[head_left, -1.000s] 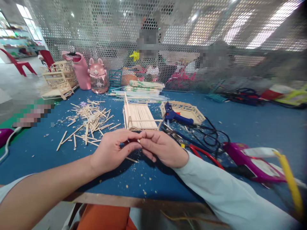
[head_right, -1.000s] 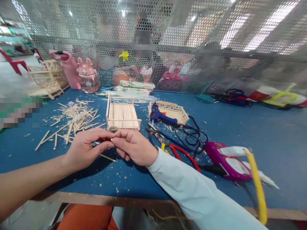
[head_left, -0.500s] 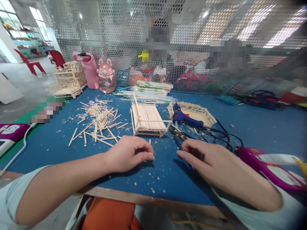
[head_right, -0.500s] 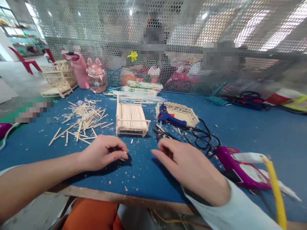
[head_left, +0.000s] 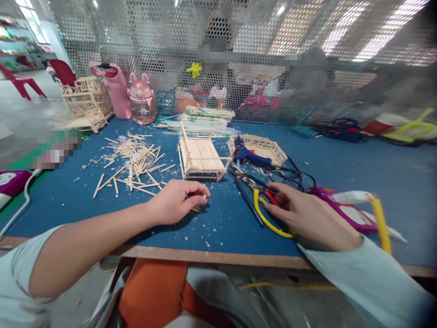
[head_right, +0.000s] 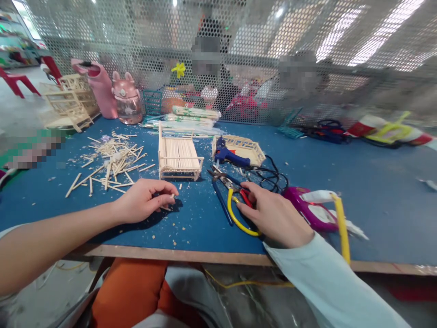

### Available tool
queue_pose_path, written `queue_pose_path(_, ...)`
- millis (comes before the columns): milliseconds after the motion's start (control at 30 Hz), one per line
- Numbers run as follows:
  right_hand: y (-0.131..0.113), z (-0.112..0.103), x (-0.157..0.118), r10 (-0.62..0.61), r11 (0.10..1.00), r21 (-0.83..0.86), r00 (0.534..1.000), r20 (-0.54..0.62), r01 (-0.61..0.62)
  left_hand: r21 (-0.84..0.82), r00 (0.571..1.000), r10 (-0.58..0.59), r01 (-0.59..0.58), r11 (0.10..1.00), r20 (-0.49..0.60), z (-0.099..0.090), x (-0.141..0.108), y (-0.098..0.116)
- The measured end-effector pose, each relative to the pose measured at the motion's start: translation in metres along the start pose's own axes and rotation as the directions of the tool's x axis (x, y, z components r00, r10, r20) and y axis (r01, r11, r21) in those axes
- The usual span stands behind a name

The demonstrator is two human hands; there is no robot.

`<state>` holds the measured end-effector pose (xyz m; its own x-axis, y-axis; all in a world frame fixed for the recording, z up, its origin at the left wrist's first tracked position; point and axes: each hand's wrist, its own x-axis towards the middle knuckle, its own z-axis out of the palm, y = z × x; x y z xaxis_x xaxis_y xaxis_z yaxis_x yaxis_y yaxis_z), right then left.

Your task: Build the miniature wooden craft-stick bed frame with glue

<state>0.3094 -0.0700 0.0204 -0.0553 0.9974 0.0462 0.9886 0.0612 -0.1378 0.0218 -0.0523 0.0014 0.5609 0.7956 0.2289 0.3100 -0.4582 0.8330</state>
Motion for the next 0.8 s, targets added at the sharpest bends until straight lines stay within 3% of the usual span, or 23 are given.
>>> queue_pose_path(200,-0.001,-0.007,-0.003,0.001,0.994,0.107,0.999,0.034,-0.004,-0.141,0.998,-0.057,0.054,0.989,-0.012,0.001,0.0,-0.001)
queue_pose_path(333,-0.021,-0.018,-0.008,-0.009,0.995,-0.097,1.0,0.005,0.01,-0.115,0.997,-0.066,0.062,0.991,-0.034,-0.001,0.0,0.001)
queue_pose_path(467,-0.028,-0.021,-0.009,0.118,0.943,-0.316,0.992,0.033,-0.102,-0.081,0.995,-0.077,0.071,0.994,-0.071,-0.004,-0.001,0.004)
queue_pose_path(533,-0.021,-0.018,-0.007,0.111,0.966,-0.247,0.988,0.108,-0.082,-0.075,0.994,-0.052,0.046,0.996,-0.091,-0.004,-0.001,0.004)
queue_pose_path(600,-0.013,-0.015,-0.004,0.038,0.998,-0.053,0.984,0.175,-0.029,-0.079,0.995,-0.026,0.019,0.997,-0.1,-0.005,-0.001,0.003)
queue_pose_path(667,-0.007,-0.016,-0.001,-0.014,0.994,0.112,0.982,0.187,-0.007,-0.081,0.993,-0.008,-0.001,0.997,-0.114,-0.005,-0.001,0.003)
queue_pose_path(800,0.009,-0.026,-0.002,-0.028,0.983,0.186,0.988,0.151,-0.001,-0.072,0.983,0.019,-0.033,0.997,-0.185,-0.007,-0.001,0.004)
